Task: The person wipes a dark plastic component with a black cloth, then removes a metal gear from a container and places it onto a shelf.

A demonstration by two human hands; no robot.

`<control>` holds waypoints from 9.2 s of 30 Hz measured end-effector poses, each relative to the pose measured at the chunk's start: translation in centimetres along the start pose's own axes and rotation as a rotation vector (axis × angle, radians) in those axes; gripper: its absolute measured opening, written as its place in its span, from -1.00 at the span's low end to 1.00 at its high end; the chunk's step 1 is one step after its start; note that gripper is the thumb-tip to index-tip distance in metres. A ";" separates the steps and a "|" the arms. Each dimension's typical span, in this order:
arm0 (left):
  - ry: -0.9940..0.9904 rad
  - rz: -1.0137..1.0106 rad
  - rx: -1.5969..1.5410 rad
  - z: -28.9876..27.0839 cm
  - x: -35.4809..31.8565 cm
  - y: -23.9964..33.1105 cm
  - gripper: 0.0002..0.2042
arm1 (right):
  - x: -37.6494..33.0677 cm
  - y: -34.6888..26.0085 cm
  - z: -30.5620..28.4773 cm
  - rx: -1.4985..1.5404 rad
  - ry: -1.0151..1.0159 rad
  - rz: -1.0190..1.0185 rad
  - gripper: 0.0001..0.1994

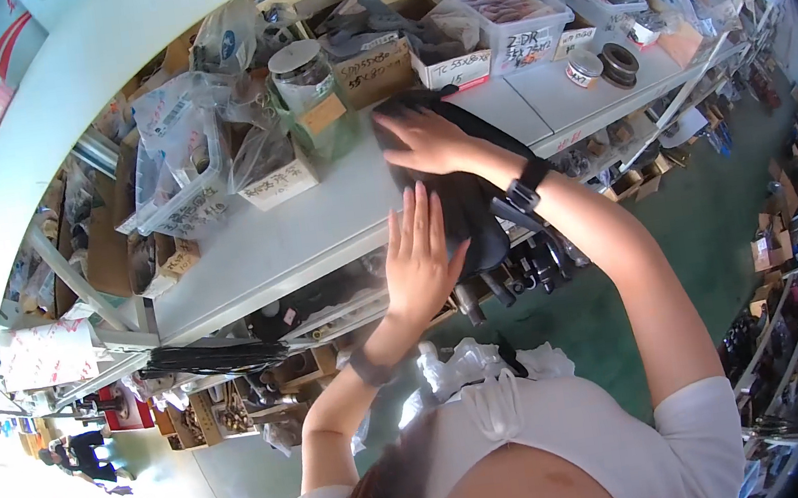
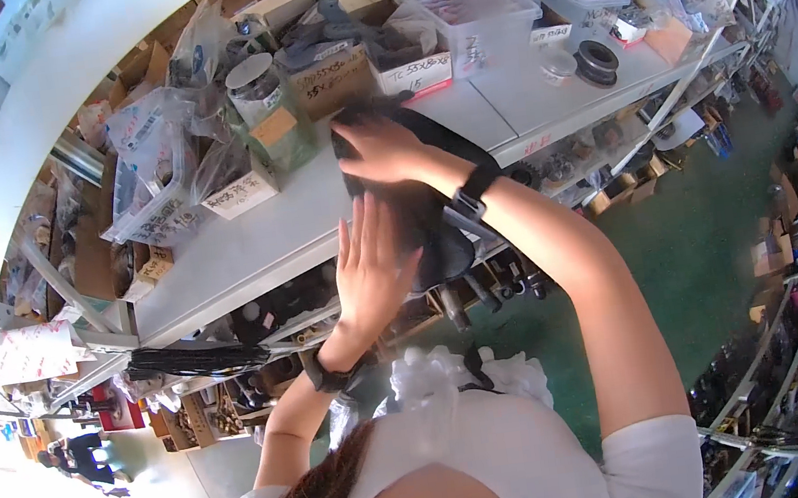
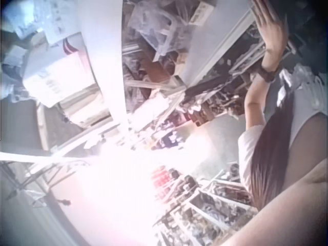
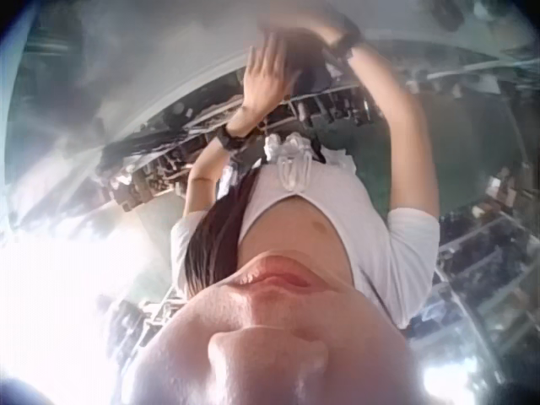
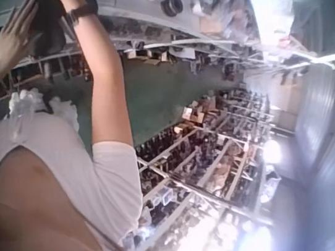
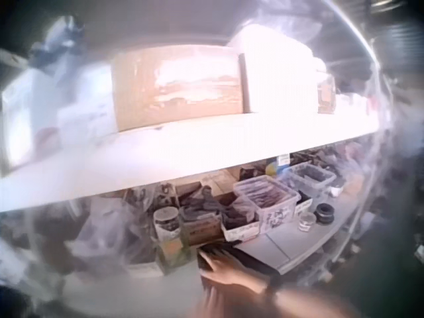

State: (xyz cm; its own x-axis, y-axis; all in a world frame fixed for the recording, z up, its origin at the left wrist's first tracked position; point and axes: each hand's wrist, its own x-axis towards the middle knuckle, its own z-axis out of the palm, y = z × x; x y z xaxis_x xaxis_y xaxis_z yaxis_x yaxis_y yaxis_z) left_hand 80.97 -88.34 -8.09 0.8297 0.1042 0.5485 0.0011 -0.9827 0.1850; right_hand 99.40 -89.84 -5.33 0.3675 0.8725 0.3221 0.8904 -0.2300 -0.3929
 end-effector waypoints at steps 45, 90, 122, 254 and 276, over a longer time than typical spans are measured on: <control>0.139 0.038 -0.129 -0.2 -0.5 0.1 -0.63 | -4.4 -1.9 -1.1 0.005 -0.127 0.054 -0.49; 0.009 0.080 -0.079 -10.0 17.0 -17.2 -0.69 | -0.7 -4.4 2.9 0.015 -0.065 -0.116 -0.48; 0.322 0.193 0.120 -14.3 16.6 -13.4 -0.74 | -1.3 -6.3 3.0 0.063 -0.319 -0.126 -0.47; -0.044 -0.381 -0.683 6.7 -1.2 0.2 -0.81 | -10.1 -0.8 1.2 -0.313 0.425 -0.068 -0.54; 0.039 -0.101 -0.690 4.8 -2.4 4.0 -0.81 | -20.1 -4.4 -1.6 0.470 0.811 0.313 -0.34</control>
State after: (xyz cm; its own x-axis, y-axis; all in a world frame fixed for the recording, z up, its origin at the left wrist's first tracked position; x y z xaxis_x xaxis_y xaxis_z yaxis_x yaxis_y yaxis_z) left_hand 81.68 -93.22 -12.52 0.8234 0.2079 0.5280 -0.2885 -0.6478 0.7051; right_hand 88.52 -107.07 -8.67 0.7974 0.2013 0.5689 0.5887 -0.0522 -0.8067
